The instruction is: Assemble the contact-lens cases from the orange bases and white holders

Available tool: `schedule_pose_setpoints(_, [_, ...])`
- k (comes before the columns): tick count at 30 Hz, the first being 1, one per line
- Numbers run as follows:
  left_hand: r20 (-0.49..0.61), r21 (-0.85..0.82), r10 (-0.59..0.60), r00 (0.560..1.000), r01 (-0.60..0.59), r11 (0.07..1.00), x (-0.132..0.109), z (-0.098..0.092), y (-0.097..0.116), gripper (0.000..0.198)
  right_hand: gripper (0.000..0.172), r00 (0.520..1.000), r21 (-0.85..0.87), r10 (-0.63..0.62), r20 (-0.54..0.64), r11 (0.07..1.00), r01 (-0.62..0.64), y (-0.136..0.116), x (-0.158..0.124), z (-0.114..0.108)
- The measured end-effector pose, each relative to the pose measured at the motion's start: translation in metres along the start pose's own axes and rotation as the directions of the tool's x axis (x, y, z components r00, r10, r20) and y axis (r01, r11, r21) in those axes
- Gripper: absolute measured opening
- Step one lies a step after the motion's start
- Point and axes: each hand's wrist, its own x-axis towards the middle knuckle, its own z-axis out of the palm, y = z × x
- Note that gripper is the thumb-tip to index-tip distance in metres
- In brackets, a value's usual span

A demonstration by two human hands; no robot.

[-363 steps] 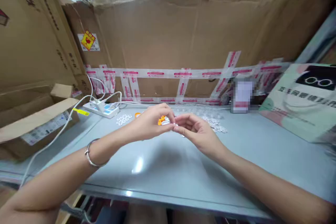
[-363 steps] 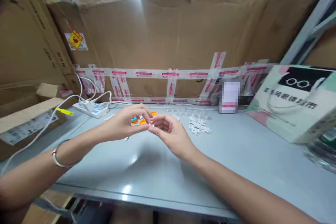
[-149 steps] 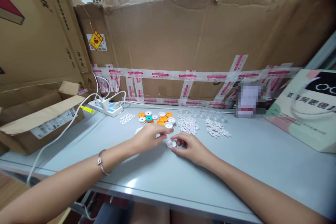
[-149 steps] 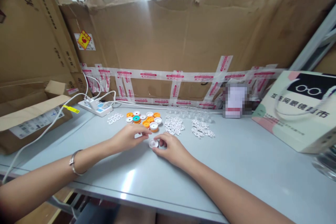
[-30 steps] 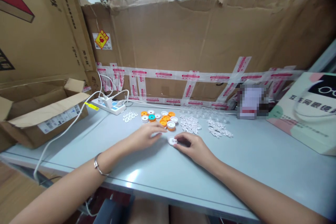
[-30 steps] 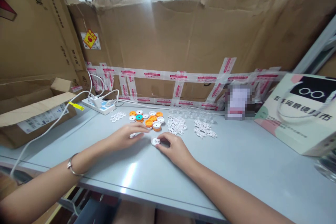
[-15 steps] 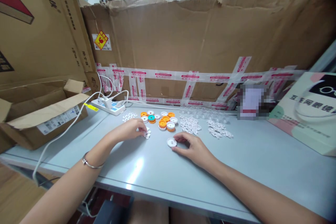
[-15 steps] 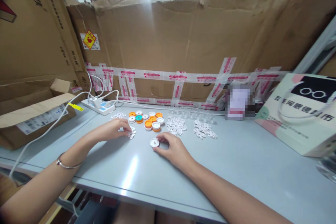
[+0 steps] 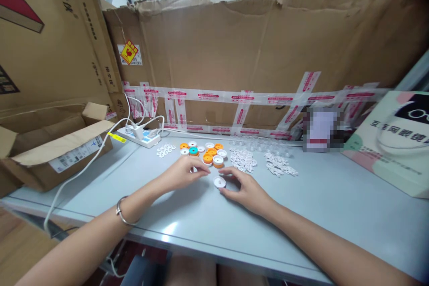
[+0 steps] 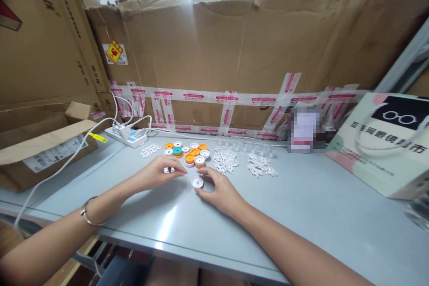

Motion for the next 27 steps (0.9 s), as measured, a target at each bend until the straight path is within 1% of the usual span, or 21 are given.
schedule_pose_setpoints(3, [0.094,-0.095,-0.077,0.993,0.086,0.992,0.007,0.016,0.005,0.013,0.027,0.999,0.055,-0.034,0.02,0.998,0.033,0.001,0.001,0.001])
schedule_pose_setpoints(6, [0.147,-0.153,-0.151,0.978,0.174,0.973,0.012,0.025,0.001,0.011,0.025,0.999,0.083,-0.037,0.025,0.996,0.034,0.003,0.002,0.002])
schedule_pose_setpoints(13, [0.186,-0.209,-0.188,0.964,0.225,0.952,0.023,0.031,-0.01,0.01,0.026,0.999,0.11,-0.023,0.022,0.994,0.02,0.005,0.003,0.002])
schedule_pose_setpoints(19, [0.201,-0.13,-0.22,0.955,0.248,0.96,0.027,0.032,-0.011,0.014,0.028,0.999,0.133,-0.001,0.038,0.991,-0.004,0.002,0.005,0.002])
schedule_pose_setpoints(23, [0.262,-0.048,-0.261,0.929,0.282,0.958,0.031,0.028,-0.008,0.018,0.028,0.999,0.123,0.022,0.037,0.992,-0.026,0.001,0.005,0.001])
schedule_pose_setpoints(27, [0.316,0.065,-0.29,0.904,0.284,0.957,0.04,0.023,0.0,0.016,0.027,0.999,0.127,0.014,0.035,0.992,-0.018,0.002,0.005,0.0])
